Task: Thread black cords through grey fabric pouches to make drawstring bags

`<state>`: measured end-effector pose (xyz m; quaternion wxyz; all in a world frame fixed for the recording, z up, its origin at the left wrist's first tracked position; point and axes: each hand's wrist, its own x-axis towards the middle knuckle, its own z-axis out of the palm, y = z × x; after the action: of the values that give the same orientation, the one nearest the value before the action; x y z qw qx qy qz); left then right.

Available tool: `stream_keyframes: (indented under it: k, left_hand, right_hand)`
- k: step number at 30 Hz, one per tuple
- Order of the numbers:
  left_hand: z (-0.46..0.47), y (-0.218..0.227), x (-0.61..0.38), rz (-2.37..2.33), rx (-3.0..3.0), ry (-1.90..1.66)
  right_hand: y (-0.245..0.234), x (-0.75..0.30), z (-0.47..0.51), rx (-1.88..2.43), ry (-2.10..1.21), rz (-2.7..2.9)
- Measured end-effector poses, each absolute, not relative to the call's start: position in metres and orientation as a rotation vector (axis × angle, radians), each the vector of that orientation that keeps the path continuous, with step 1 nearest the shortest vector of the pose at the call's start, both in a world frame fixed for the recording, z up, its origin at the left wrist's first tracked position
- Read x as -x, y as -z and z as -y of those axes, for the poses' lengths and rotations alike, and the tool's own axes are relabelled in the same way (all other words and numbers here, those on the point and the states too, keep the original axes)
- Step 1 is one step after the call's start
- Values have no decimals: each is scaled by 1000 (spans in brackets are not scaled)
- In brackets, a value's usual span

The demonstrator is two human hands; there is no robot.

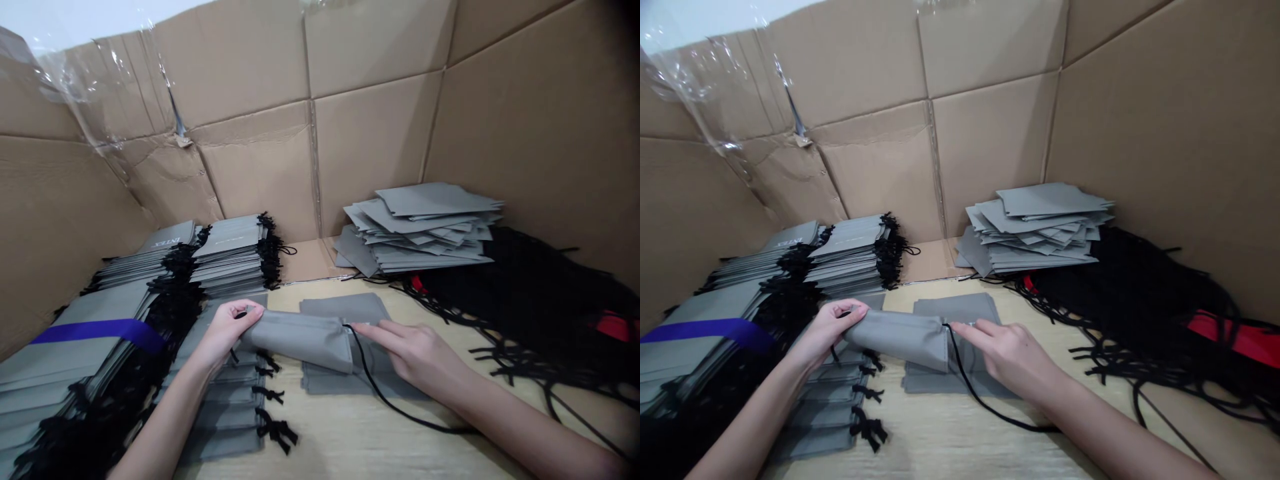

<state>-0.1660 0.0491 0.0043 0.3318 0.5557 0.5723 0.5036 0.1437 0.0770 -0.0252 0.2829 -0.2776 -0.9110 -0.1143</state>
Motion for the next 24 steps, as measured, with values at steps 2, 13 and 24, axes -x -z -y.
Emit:
stream_keyframes:
  k: [2, 13, 24]
  left_hand:
    - [-48, -7, 167, -1520, -1525, -1279]
    - [-51, -4, 176, -1399, -1349, -1308]
    - [-54, 4, 179, -1362, -1187, -1268]
  right_hand:
    - [25, -143, -77, 732, 323, 2471]
    - [28, -140, -86, 740, -163, 2345]
    - [23, -149, -98, 849, -384, 2241]
